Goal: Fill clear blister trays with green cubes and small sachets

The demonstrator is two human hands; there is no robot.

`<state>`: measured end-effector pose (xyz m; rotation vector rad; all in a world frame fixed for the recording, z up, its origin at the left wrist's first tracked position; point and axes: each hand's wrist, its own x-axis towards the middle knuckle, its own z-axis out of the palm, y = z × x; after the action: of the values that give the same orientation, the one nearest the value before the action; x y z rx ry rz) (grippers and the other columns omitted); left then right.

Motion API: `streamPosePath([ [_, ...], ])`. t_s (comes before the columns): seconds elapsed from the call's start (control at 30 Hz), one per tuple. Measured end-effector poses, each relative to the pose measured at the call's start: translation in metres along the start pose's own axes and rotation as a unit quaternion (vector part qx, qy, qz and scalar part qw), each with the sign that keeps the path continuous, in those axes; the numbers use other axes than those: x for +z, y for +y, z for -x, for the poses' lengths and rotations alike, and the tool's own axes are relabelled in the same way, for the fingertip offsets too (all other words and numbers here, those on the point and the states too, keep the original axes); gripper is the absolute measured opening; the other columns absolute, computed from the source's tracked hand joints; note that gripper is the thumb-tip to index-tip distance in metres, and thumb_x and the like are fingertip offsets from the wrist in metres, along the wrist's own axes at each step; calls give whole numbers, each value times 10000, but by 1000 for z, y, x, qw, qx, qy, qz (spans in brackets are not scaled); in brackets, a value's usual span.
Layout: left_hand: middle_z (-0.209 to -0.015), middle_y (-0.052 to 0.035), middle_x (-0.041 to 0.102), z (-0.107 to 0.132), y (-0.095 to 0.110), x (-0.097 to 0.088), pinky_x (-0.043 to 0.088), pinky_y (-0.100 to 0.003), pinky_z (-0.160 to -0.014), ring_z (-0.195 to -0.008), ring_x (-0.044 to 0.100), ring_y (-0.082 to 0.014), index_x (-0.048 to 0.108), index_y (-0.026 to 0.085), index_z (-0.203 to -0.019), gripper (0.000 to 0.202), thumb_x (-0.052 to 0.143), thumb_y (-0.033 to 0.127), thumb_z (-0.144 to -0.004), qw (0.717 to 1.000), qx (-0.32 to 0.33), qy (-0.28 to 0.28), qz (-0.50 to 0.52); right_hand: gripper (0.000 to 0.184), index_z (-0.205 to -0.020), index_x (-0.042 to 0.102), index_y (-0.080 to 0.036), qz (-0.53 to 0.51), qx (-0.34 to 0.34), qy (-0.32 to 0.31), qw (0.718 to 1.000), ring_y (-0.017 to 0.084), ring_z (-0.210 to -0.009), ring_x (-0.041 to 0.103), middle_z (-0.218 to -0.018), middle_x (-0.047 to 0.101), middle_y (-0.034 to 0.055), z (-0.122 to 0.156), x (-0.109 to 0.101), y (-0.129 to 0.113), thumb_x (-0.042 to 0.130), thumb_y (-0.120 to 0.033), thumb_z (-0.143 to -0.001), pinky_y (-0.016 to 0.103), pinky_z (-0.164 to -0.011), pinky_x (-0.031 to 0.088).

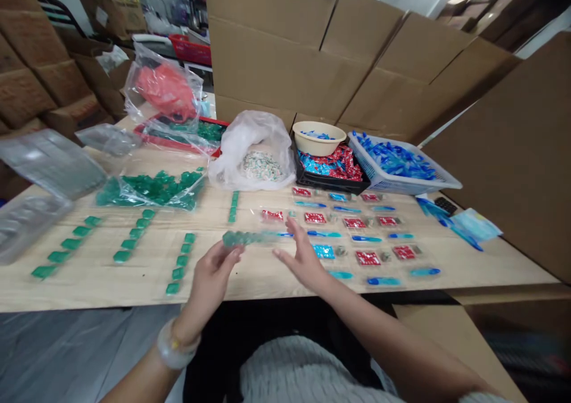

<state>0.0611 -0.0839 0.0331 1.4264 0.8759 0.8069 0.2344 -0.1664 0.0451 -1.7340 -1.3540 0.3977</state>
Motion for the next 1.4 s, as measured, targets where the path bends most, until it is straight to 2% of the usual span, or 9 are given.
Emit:
streamPosePath([
  [0.13, -1026, -118, 579, -26, 0, 53, 464, -352, -777, -917, 573, -199, 469, 150, -1051, 371, 530, 338, -738, 968, -158, -49, 190, 423, -1059, 433, -166, -211, 229, 7, 950, 115, -533, 549, -756, 573, 20, -34, -17, 56, 483, -446, -745, 244, -482, 444],
  [0.27, -1223, -179, 433, -49, -24, 65, 371, -441, -901, -1114, 438, -258, 346, 136, -1226, 593, 555, 346, -713, 992, -30, 32, -118, 382, -1013, 483, -114, 11, 303, 4, 953, 130, -534, 558, -712, 591, 48, -63, -31, 86, 532, -370, -734, 220, -467, 401],
  [0.37, -1324, -158, 335, -59, -35, 57, 242, -479, -987, -1238, 258, -289, 407, 160, -1219, 572, 557, 371, -709, 909, 148, -80, -382, 384, -1011, 520, -98, 277, 265, -49, 922, 224, -776, 586, -841, 611, 137, -69, -32, 87, 540, -368, -738, 292, -620, 429],
  [0.47, -1352, -148, 303, -68, -39, 47, 253, -468, -981, -1245, 248, -286, 391, 180, -1246, 578, 521, 413, -733, 829, 208, -181, -487, 460, -1131, 469, -127, 419, 139, -82, 894, 273, -977, 504, -1046, 551, 171, -61, -29, 81, 524, -386, -754, 370, -765, 394],
  [0.67, -1344, -218, 277, -89, -35, -5, 223, -529, -953, -1257, 169, -363, 398, 123, -1245, 686, 503, 527, -700, 807, 132, -6, -576, 407, -1139, 496, -196, 387, -63, -166, 905, 267, -1061, 396, -1148, 492, 126, -73, -7, 57, 409, -429, -817, 425, -881, 298],
  [0.83, -1369, -183, 253, -21, -39, -51, 143, -606, -933, -1254, 97, -417, 392, 187, -1261, 831, 600, 580, -559, 750, 68, -16, -658, 706, -1305, 271, -260, 326, -137, -243, 903, 324, -1196, 247, -1386, 183, 125, -118, 70, 27, 464, -592, -711, 493, -921, 236],
  [0.93, -1380, -140, 252, 29, -54, -68, 235, -578, -918, -1242, 176, -403, 398, 236, -1255, 797, 656, 493, -545, 730, 72, -33, -679, 703, -1254, 353, -250, 345, -117, -284, 887, 376, -1206, 221, -1396, 143, 144, -121, 109, 21, 456, -641, -679, 566, -898, 216],
  [1.17, -1333, -65, 363, 64, -67, -96, 405, -457, -877, -1222, 285, -321, 381, 285, -1260, 591, 497, 172, -692, 747, 173, -41, -641, 267, -1050, 493, -140, 391, -268, -327, 818, 240, -908, 531, -1187, 448, 183, -98, 122, 11, 418, -210, -804, 377, -668, 451],
  [1.4, -1348, -50, 312, 55, -58, -114, 285, -552, -958, -1200, 326, -303, 269, 345, -1297, 607, 440, 205, -732, 874, 159, 28, -459, 223, -962, 552, -137, 411, -269, -285, 823, 253, -868, 544, -1083, 500, 146, -99, 123, 1, 437, -194, -780, 397, -611, 460],
])
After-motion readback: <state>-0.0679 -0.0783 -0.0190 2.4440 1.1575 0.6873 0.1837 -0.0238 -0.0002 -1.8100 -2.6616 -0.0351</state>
